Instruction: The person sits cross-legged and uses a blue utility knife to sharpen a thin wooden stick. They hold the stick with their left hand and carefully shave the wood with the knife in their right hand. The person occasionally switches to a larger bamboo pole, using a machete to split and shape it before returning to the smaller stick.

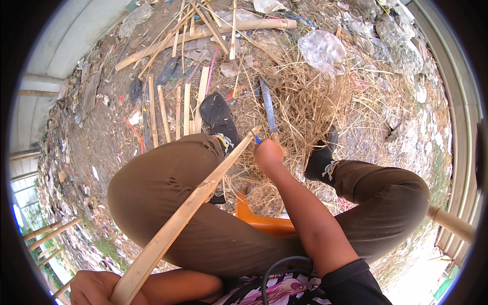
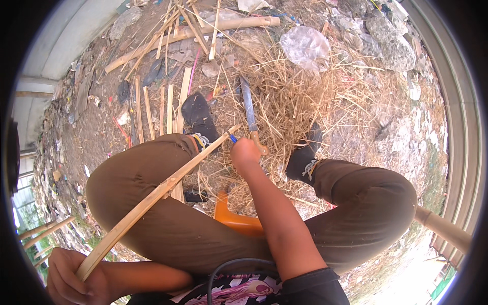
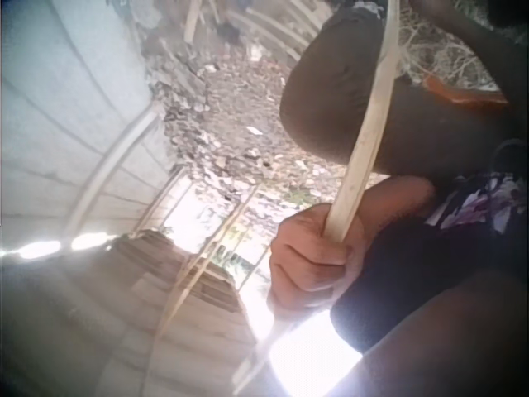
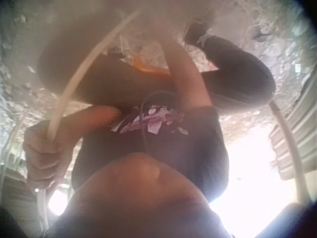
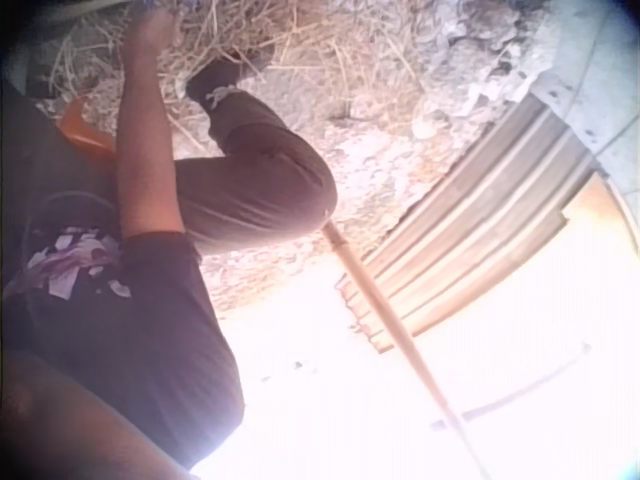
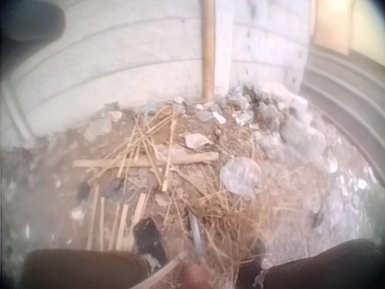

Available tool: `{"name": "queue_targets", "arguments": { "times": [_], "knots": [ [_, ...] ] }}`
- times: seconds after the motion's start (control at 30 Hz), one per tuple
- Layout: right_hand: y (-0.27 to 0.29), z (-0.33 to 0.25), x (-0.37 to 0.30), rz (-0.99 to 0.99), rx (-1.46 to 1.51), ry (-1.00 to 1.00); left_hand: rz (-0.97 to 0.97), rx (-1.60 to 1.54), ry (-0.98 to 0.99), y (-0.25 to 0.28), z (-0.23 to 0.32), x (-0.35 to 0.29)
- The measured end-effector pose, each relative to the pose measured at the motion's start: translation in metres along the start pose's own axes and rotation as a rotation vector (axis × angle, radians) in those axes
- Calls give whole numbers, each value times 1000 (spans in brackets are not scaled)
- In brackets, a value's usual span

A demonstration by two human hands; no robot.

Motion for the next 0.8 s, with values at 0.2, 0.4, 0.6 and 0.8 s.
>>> {"name": "queue_targets", "arguments": {
  "times": [0.2, 0.4, 0.6, 0.8],
  "knots": [
    [-15, 7, 11, 50, 75, -23, 267, -304, -423, 1, 2, -4],
    [-21, 12, 23, 25, 34, -116, 422, -632, -753, -17, -18, 4],
    [-21, 21, 37, -23, -47, -123, 338, -425, -525, -14, -16, -1],
    [-19, 19, 42, -96, -99, -235, 290, -535, -608, -20, -20, 1]
  ]
}}
Point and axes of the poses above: each hand's wrist, its own x-axis towards the middle knuckle, its own y-axis out of the back of the hand, z = x × y, the point moved 4 cm from there along x, towards the middle knuckle, and after that the axes turned 5 degrees about x, right-handed, at the moved point
